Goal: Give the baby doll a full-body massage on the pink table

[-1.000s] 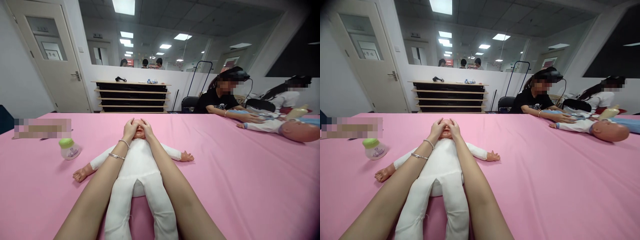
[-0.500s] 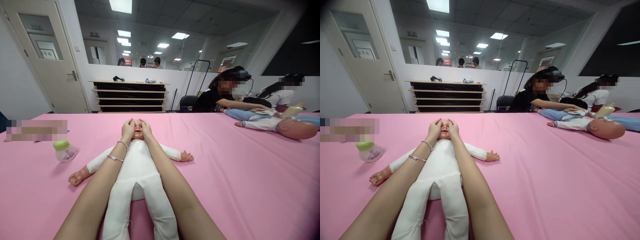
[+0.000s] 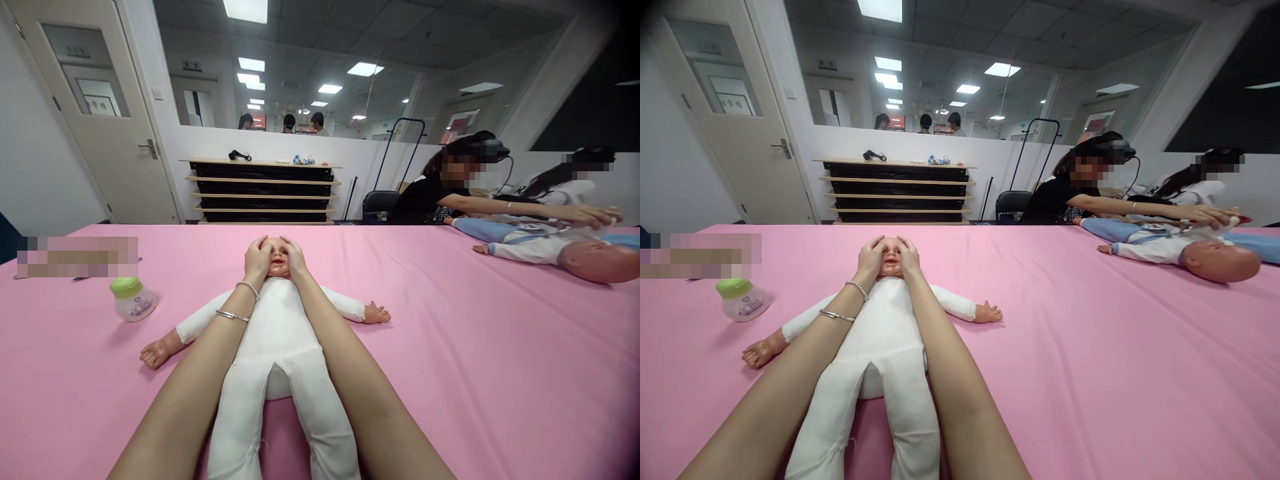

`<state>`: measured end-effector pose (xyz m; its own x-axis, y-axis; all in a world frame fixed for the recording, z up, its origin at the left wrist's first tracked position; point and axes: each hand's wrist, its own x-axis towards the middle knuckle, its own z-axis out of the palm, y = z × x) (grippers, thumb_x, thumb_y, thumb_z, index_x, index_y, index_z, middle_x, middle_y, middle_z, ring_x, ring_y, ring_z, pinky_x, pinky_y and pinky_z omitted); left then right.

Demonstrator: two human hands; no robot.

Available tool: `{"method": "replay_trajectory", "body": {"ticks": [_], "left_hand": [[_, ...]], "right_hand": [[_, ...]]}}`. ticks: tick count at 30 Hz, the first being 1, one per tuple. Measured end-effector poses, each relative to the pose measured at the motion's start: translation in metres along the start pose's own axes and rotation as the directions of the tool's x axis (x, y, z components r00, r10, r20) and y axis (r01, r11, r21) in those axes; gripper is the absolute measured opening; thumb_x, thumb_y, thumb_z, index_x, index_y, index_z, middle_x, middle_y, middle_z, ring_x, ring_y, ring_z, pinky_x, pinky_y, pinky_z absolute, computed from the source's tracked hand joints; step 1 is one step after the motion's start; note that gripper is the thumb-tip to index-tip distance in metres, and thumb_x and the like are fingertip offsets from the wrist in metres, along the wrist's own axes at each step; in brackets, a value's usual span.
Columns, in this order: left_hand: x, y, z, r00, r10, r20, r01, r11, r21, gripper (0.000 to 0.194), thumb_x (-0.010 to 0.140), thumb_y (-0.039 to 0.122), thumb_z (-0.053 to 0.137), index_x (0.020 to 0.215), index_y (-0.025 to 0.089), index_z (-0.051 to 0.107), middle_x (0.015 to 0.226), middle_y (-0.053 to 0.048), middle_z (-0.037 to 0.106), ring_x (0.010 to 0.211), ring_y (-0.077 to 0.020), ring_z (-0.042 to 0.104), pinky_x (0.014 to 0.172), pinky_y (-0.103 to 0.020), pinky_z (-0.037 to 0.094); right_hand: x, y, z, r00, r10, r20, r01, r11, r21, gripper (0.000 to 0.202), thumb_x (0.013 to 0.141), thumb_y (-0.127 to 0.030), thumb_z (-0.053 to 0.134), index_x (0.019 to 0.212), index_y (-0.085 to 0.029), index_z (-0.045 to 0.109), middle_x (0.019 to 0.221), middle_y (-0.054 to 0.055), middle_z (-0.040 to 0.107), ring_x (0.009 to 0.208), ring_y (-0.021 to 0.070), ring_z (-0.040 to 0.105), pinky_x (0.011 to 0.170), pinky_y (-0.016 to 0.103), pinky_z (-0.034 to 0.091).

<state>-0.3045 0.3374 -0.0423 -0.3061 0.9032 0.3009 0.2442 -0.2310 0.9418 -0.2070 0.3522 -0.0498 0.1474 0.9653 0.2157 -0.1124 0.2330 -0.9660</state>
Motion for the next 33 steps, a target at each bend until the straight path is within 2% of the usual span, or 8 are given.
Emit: {"method": "replay_trajectory", "body": {"ticks": [5, 13, 18, 22, 28, 33], "left_hand": [[-0.004, 0.004, -0.001, 0.999, 0.043, 0.025, -0.043, 0.999, 0.018, 0.043, 0.074, 0.023, 0.054, 0.115, 0.013, 0.058, 0.123, -0.01, 0.057, 0.115, -0.0223, 0.051, 0.101, -0.031, 0.037], [0.0, 0.001, 0.001, 1.0, 0.028, 0.013, -0.028, 1.0, 0.007, 0.039, 0.076, 0.025, 0.054, 0.113, 0.014, 0.059, 0.12, -0.01, 0.059, 0.111, -0.0215, 0.053, 0.097, -0.031, 0.04], [0.001, 0.001, 0.001, 1.0, -0.017, -0.005, 0.017, 0.999, -0.03, 0.033, 0.081, 0.024, 0.047, 0.11, 0.015, 0.061, 0.118, -0.008, 0.06, 0.111, -0.0199, 0.054, 0.097, -0.03, 0.04], [0.001, 0.003, 0.0, 0.999, -0.045, -0.01, 0.044, 0.999, -0.031, 0.034, 0.082, 0.019, 0.041, 0.108, 0.016, 0.062, 0.118, -0.007, 0.061, 0.111, -0.02, 0.054, 0.097, -0.031, 0.04], [0.005, -0.002, 0.002, 0.997, -0.07, -0.037, 0.069, 0.997, -0.041, 0.037, 0.082, 0.016, 0.034, 0.104, 0.017, 0.064, 0.116, -0.006, 0.062, 0.11, -0.019, 0.054, 0.096, -0.03, 0.041], [0.008, -0.007, 0.003, 0.997, -0.067, -0.046, 0.064, 0.995, -0.07, 0.035, 0.08, 0.017, 0.038, 0.103, 0.018, 0.064, 0.115, -0.005, 0.062, 0.11, -0.02, 0.054, 0.096, -0.032, 0.041]], "right_hand": [[-0.002, 0.002, -0.002, 0.998, -0.062, 0.032, 0.064, 0.996, -0.056, 0.038, 0.065, -0.026, 0.059, 0.103, -0.02, 0.06, 0.115, 0.002, 0.06, 0.107, 0.0178, 0.053, 0.096, 0.028, 0.041], [-0.005, -0.003, 0.0, 0.998, -0.06, 0.003, 0.06, 0.99, -0.125, 0.034, 0.072, -0.03, 0.056, 0.104, -0.019, 0.06, 0.117, 0.004, 0.06, 0.11, 0.0177, 0.052, 0.098, 0.03, 0.039], [-0.006, -0.007, 0.003, 0.999, -0.035, -0.026, 0.031, 0.991, -0.134, 0.03, 0.078, -0.023, 0.044, 0.102, -0.017, 0.062, 0.117, 0.005, 0.061, 0.111, 0.0158, 0.052, 0.099, 0.027, 0.038], [-0.003, -0.008, 0.003, 0.999, -0.011, -0.046, 0.005, 0.991, -0.136, 0.038, 0.077, -0.014, 0.034, 0.101, -0.017, 0.063, 0.116, 0.005, 0.061, 0.112, 0.0146, 0.052, 0.099, 0.026, 0.038], [-0.001, -0.006, 0.003, 0.997, 0.008, -0.079, -0.016, 0.995, -0.101, 0.039, 0.073, -0.011, 0.035, 0.096, -0.018, 0.065, 0.111, 0.002, 0.064, 0.108, 0.0145, 0.054, 0.097, 0.026, 0.04], [0.001, -0.004, 0.005, 0.996, 0.013, -0.083, -0.019, 0.997, -0.073, 0.037, 0.072, -0.012, 0.036, 0.093, -0.019, 0.066, 0.11, 0.002, 0.064, 0.107, 0.0153, 0.054, 0.097, 0.028, 0.04]]}}
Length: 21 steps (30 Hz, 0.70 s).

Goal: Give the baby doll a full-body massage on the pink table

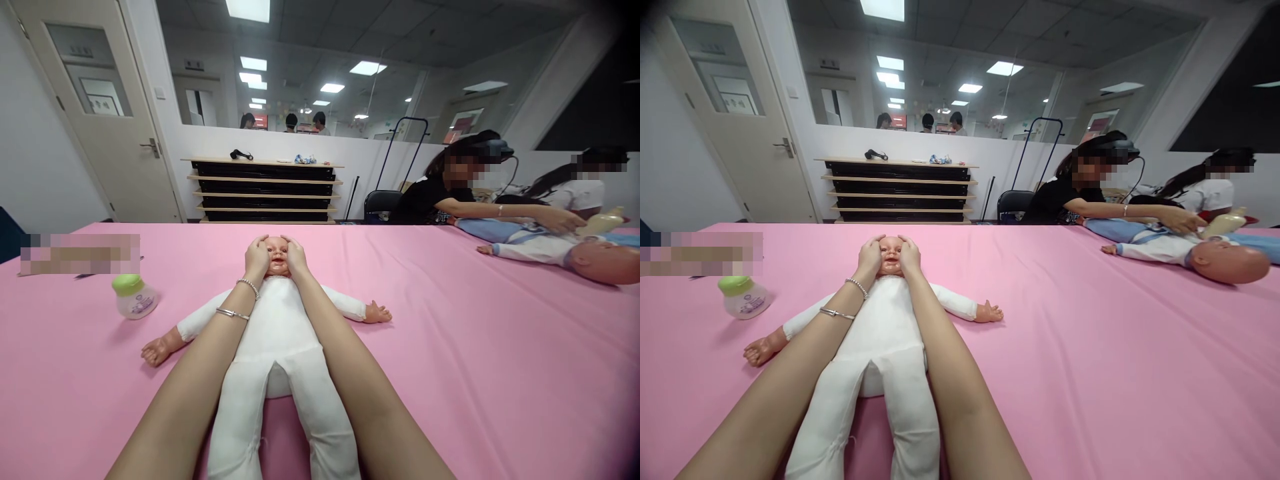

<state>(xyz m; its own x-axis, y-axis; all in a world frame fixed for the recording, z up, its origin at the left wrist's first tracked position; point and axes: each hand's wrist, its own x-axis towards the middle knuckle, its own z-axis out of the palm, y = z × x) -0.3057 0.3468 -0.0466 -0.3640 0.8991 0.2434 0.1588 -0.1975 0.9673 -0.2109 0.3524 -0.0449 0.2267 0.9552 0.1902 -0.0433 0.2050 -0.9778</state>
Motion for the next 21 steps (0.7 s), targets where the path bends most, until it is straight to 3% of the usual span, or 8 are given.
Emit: {"method": "replay_trajectory", "body": {"ticks": [7, 21], "left_hand": [[-0.0063, 0.0033, -0.0034, 0.993, 0.098, 0.064, -0.102, 0.994, 0.05, 0.04, 0.072, 0.023, 0.056, 0.111, 0.014, 0.06, 0.117, -0.01, 0.06, 0.109, -0.0234, 0.054, 0.096, -0.034, 0.041], [-0.0018, -0.0001, -0.0011, 0.993, 0.089, 0.072, -0.092, 0.995, 0.032, 0.036, 0.076, 0.024, 0.052, 0.11, 0.015, 0.059, 0.117, -0.009, 0.06, 0.11, -0.0225, 0.053, 0.097, -0.035, 0.04]], "right_hand": [[-0.0085, -0.0025, -0.0048, 0.993, -0.089, 0.073, 0.091, 0.995, -0.036, 0.033, 0.068, -0.022, 0.056, 0.1, -0.019, 0.062, 0.112, 0.003, 0.062, 0.107, 0.0184, 0.054, 0.098, 0.03, 0.039], [-0.0035, 0.0027, -0.0028, 0.994, -0.097, 0.051, 0.098, 0.995, -0.019, 0.027, 0.073, -0.025, 0.052, 0.097, -0.02, 0.063, 0.11, 0.002, 0.064, 0.106, 0.0164, 0.055, 0.097, 0.029, 0.04]]}}
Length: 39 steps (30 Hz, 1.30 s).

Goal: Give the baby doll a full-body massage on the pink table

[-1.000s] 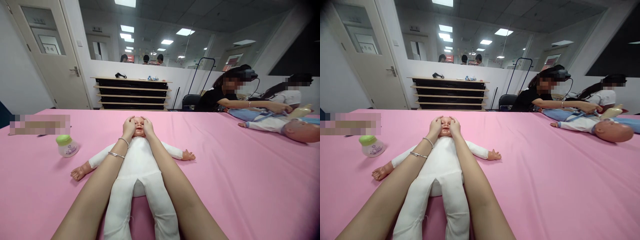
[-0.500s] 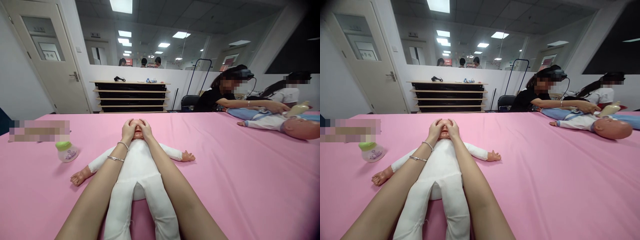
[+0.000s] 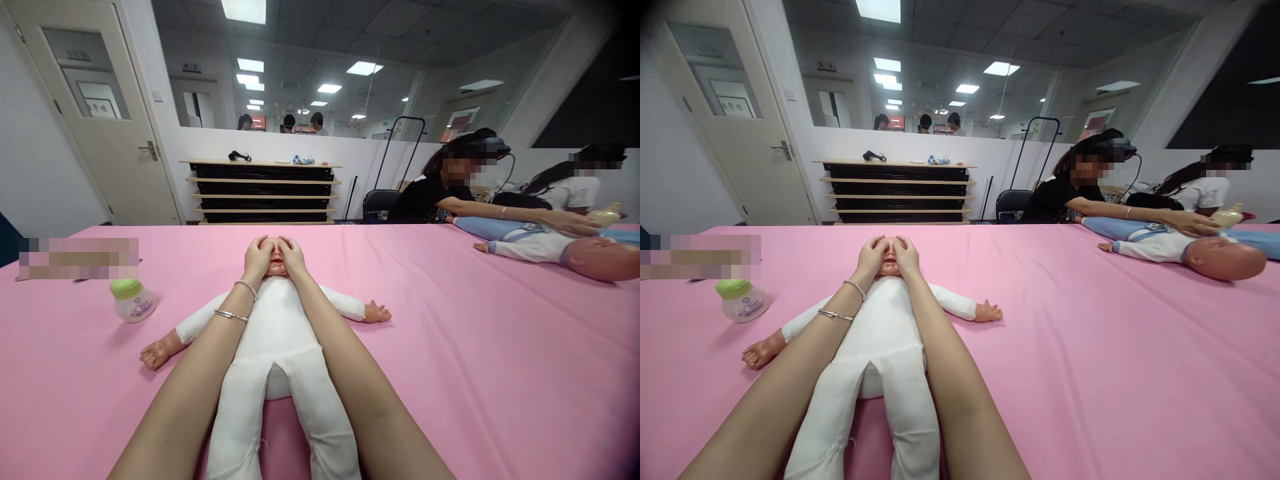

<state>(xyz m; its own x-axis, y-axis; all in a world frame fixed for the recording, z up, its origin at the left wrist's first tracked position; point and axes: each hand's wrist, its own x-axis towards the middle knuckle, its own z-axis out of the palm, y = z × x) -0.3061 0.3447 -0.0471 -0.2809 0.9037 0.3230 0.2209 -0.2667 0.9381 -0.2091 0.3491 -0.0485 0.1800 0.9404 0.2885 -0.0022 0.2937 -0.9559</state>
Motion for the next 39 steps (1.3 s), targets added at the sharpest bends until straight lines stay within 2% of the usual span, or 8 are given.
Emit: {"method": "replay_trajectory", "body": {"ticks": [7, 15, 18, 22, 24, 30, 34, 39], "left_hand": [[0.002, 0.001, 0.002, 0.999, -0.05, -0.014, 0.05, 0.999, -0.019, 0.034, 0.081, 0.018, 0.039, 0.107, 0.017, 0.061, 0.118, -0.007, 0.06, 0.112, -0.0204, 0.052, 0.099, -0.033, 0.039], [0.005, -0.002, 0.003, 0.996, -0.077, -0.041, 0.075, 0.996, -0.038, 0.038, 0.079, 0.015, 0.034, 0.104, 0.018, 0.063, 0.115, -0.005, 0.061, 0.112, -0.0181, 0.053, 0.098, -0.029, 0.04], [0.003, -0.002, 0.002, 0.997, -0.068, -0.037, 0.066, 0.996, -0.059, 0.035, 0.078, 0.018, 0.039, 0.102, 0.019, 0.063, 0.115, -0.005, 0.061, 0.111, -0.0196, 0.053, 0.097, -0.031, 0.041], [-0.002, 0.001, -0.001, 1.0, 0.001, -0.017, -0.002, 1.0, -0.03, 0.034, 0.072, 0.022, 0.053, 0.105, 0.018, 0.062, 0.113, -0.007, 0.062, 0.109, -0.0222, 0.054, 0.098, -0.034, 0.04], [-0.004, 0.002, -0.002, 1.0, 0.024, -0.007, -0.024, 1.0, -0.013, 0.036, 0.071, 0.022, 0.055, 0.106, 0.017, 0.061, 0.113, -0.007, 0.062, 0.109, -0.0226, 0.054, 0.098, -0.035, 0.04], [-0.003, 0.001, -0.001, 0.999, 0.032, 0.006, -0.032, 0.999, -0.014, 0.036, 0.073, 0.025, 0.056, 0.107, 0.016, 0.06, 0.115, -0.009, 0.06, 0.109, -0.0223, 0.054, 0.096, -0.034, 0.041], [-0.001, 0.0, 0.001, 1.0, 0.006, 0.0, -0.006, 1.0, -0.018, 0.036, 0.074, 0.025, 0.055, 0.108, 0.016, 0.059, 0.116, -0.009, 0.06, 0.11, -0.022, 0.053, 0.097, -0.034, 0.041], [0.002, -0.001, 0.002, 0.999, -0.034, -0.025, 0.033, 0.999, -0.035, 0.032, 0.08, 0.02, 0.042, 0.105, 0.018, 0.062, 0.116, -0.007, 0.061, 0.11, -0.0203, 0.054, 0.097, -0.033, 0.041]], "right_hand": [[0.004, 0.001, 0.0, 0.997, 0.058, -0.053, -0.058, 0.998, 0.015, 0.037, 0.073, -0.014, 0.036, 0.095, -0.018, 0.065, 0.11, 0.004, 0.063, 0.108, 0.0156, 0.054, 0.097, 0.029, 0.04], [0.002, -0.004, 0.002, 0.993, 0.096, -0.067, -0.095, 0.995, 0.02, 0.04, 0.071, -0.011, 0.034, 0.095, -0.018, 0.065, 0.108, 0.003, 0.064, 0.105, 0.0148, 0.055, 0.094, 0.027, 0.042], [0.0, -0.004, 0.001, 0.993, 0.098, -0.068, -0.096, 0.995, 0.028, 0.038, 0.072, -0.012, 0.035, 0.093, -0.019, 0.066, 0.109, 0.002, 0.065, 0.106, 0.0145, 0.055, 0.096, 0.027, 0.041], [-0.005, -0.004, -0.002, 1.0, -0.025, -0.017, 0.025, 1.0, -0.009, 0.029, 0.073, -0.021, 0.047, 0.096, -0.02, 0.065, 0.113, 0.002, 0.063, 0.109, 0.0163, 0.053, 0.099, 0.028, 0.039], [-0.007, -0.004, -0.003, 0.998, -0.065, 0.002, 0.065, 0.996, -0.058, 0.031, 0.071, -0.022, 0.054, 0.1, -0.02, 0.063, 0.115, 0.002, 0.062, 0.11, 0.0173, 0.053, 0.099, 0.029, 0.038], [-0.008, -0.004, -0.003, 0.999, -0.046, 0.0, 0.046, 0.996, -0.077, 0.032, 0.071, -0.024, 0.056, 0.102, -0.02, 0.063, 0.115, 0.003, 0.062, 0.11, 0.0172, 0.053, 0.099, 0.029, 0.038], [-0.003, -0.003, -0.002, 1.0, -0.014, -0.002, 0.014, 1.0, -0.027, 0.032, 0.074, -0.025, 0.052, 0.102, -0.018, 0.063, 0.115, 0.004, 0.062, 0.108, 0.0166, 0.054, 0.098, 0.028, 0.039], [0.0, -0.002, 0.0, 0.998, 0.044, -0.045, -0.046, 0.998, -0.037, 0.038, 0.074, -0.017, 0.037, 0.1, -0.018, 0.065, 0.11, 0.003, 0.064, 0.106, 0.0159, 0.055, 0.096, 0.028, 0.041]]}}
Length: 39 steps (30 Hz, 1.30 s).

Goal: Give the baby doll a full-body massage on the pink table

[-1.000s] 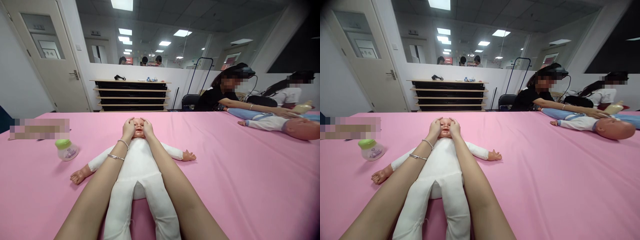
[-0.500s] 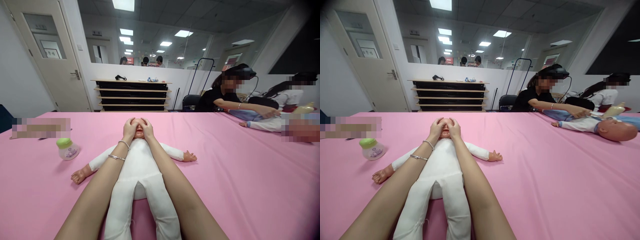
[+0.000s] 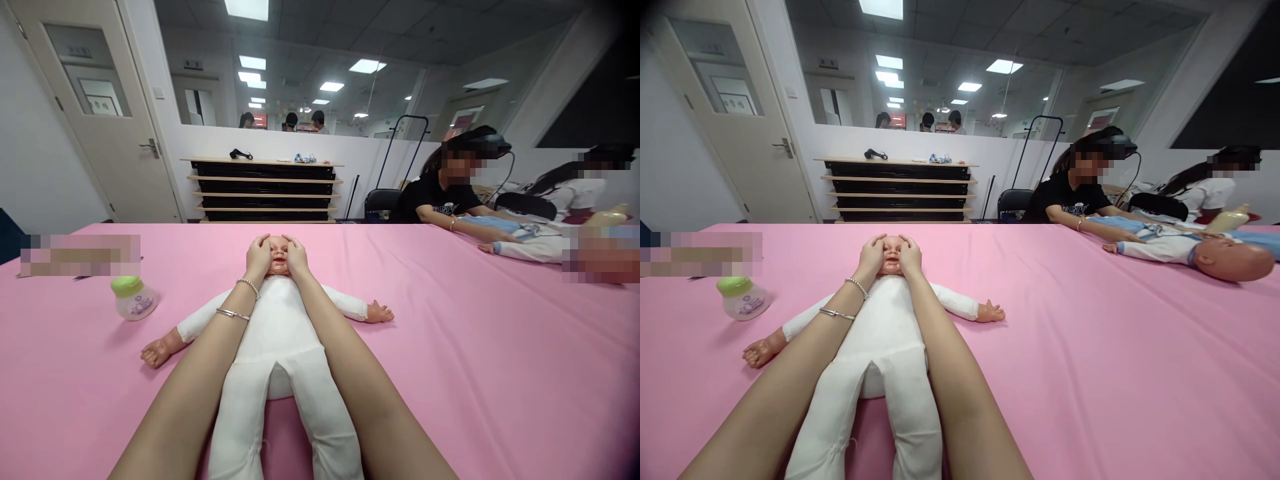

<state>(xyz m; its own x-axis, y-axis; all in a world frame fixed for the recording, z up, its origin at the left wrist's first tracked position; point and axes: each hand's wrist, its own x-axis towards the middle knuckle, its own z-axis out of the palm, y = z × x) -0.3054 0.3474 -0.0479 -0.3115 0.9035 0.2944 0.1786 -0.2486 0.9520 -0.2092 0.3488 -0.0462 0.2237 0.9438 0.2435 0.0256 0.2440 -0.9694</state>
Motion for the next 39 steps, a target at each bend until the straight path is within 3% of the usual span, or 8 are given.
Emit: {"method": "replay_trajectory", "body": {"ticks": [12, 20, 26, 32, 39], "left_hand": [[-0.001, 0.003, 0.0, 0.998, -0.049, -0.025, 0.049, 0.999, -0.022, 0.036, 0.077, 0.016, 0.037, 0.102, 0.019, 0.064, 0.115, -0.004, 0.062, 0.112, -0.019, 0.053, 0.099, -0.031, 0.04], [-0.007, 0.007, -0.003, 0.997, 0.069, 0.04, -0.071, 0.996, 0.051, 0.038, 0.071, 0.023, 0.055, 0.107, 0.016, 0.06, 0.116, -0.009, 0.06, 0.109, -0.0229, 0.053, 0.097, -0.034, 0.04], [-0.01, 0.01, -0.002, 0.997, 0.062, 0.041, -0.065, 0.997, 0.052, 0.037, 0.071, 0.021, 0.056, 0.108, 0.016, 0.059, 0.115, -0.009, 0.06, 0.107, -0.0224, 0.054, 0.094, -0.033, 0.042], [-0.005, 0.006, -0.001, 0.998, 0.051, 0.033, -0.052, 0.998, 0.035, 0.035, 0.074, 0.025, 0.055, 0.107, 0.016, 0.059, 0.116, -0.009, 0.06, 0.109, -0.0222, 0.053, 0.095, -0.033, 0.041], [-0.001, 0.005, 0.0, 1.0, -0.016, -0.009, 0.016, 1.0, 0.0, 0.033, 0.08, 0.016, 0.038, 0.102, 0.018, 0.063, 0.115, -0.006, 0.061, 0.111, -0.0198, 0.053, 0.098, -0.032, 0.04]], "right_hand": [[0.001, 0.0, 0.0, 0.999, 0.023, -0.027, -0.023, 1.0, 0.011, 0.039, 0.072, -0.012, 0.034, 0.093, -0.02, 0.066, 0.108, 0.001, 0.065, 0.105, 0.0137, 0.055, 0.096, 0.026, 0.04], [-0.007, -0.002, -0.005, 0.997, -0.067, 0.042, 0.068, 0.997, -0.036, 0.032, 0.069, -0.024, 0.054, 0.1, -0.02, 0.062, 0.112, 0.002, 0.063, 0.107, 0.0177, 0.054, 0.098, 0.03, 0.039], [-0.007, -0.001, -0.005, 0.996, -0.074, 0.045, 0.075, 0.997, -0.021, 0.031, 0.069, -0.026, 0.056, 0.1, -0.021, 0.063, 0.11, 0.002, 0.063, 0.105, 0.0178, 0.055, 0.097, 0.03, 0.04], [-0.001, 0.002, -0.003, 0.997, -0.061, 0.041, 0.061, 0.998, 0.002, 0.03, 0.072, -0.025, 0.051, 0.099, -0.02, 0.063, 0.111, 0.002, 0.063, 0.107, 0.0167, 0.055, 0.097, 0.029, 0.04], [0.003, 0.004, 0.0, 1.0, -0.018, -0.017, 0.018, 1.0, -0.005, 0.038, 0.073, -0.015, 0.035, 0.096, -0.019, 0.065, 0.108, 0.002, 0.064, 0.105, 0.0149, 0.055, 0.096, 0.028, 0.04]]}}
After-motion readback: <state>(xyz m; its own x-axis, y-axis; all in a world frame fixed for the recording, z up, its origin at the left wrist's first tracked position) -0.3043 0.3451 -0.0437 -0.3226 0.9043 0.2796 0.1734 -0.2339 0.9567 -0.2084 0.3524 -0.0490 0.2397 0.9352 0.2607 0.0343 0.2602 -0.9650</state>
